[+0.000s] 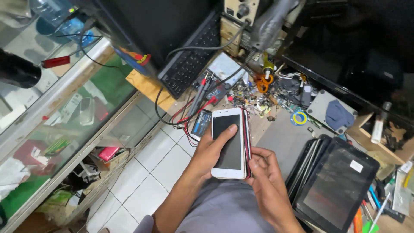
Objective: The person picks up a white smartphone and places it into a green basket on the workbench. They then pick up a stack of tablets, separate one tablet, and place it on the workbench. The person continues to handle and stack the remaining tablets and smartphones on the workbench.
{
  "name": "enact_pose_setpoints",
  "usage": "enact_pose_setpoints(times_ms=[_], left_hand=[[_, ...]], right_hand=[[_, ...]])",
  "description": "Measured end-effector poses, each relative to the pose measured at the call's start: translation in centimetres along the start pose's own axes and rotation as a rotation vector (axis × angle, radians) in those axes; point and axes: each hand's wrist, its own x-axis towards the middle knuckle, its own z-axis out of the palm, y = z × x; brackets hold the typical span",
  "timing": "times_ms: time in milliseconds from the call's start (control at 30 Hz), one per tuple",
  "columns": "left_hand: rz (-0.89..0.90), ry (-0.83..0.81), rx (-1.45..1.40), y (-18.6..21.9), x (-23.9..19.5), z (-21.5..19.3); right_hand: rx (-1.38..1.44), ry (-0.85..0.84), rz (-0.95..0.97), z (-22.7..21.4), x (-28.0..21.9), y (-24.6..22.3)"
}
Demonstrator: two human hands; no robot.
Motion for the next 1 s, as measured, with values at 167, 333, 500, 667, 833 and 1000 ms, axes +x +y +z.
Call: enact_pose_setpoints(times_ms=[167, 333, 500, 667, 833, 1000], left_hand=[[0.024, 0.007, 0.034, -0.4, 0.4, -0.3], [0.052, -0.004, 0.051, -1.8, 1.6, -1.0], [-0.054, 0.043, -0.012, -1.0, 1.0, 0.5], [-0.095, -0.054, 0.126, -0.1, 0.4, 4.4], [-0.057, -0.119, 0.251, 0.8, -1.3, 9.2], [-0.034, -0.195, 0.275, 0.8, -3.4, 13.9]], right_hand=[[-0.063, 0.031, 0.012, -0.2, 0.4, 0.8], [-0.11, 0.053, 0.016, -1.5, 0.3, 1.3], [-0.098, -0.148, -0.035, -2.7, -0.3, 0.7], [-0.081, -0.157, -0.103, -2.2, -1.1, -3.1], [-0.055, -0.061, -0.114, -3.1, -3.1, -7.0], [-0.166, 0.053, -0.236, -5.3, -5.4, -9.1]])
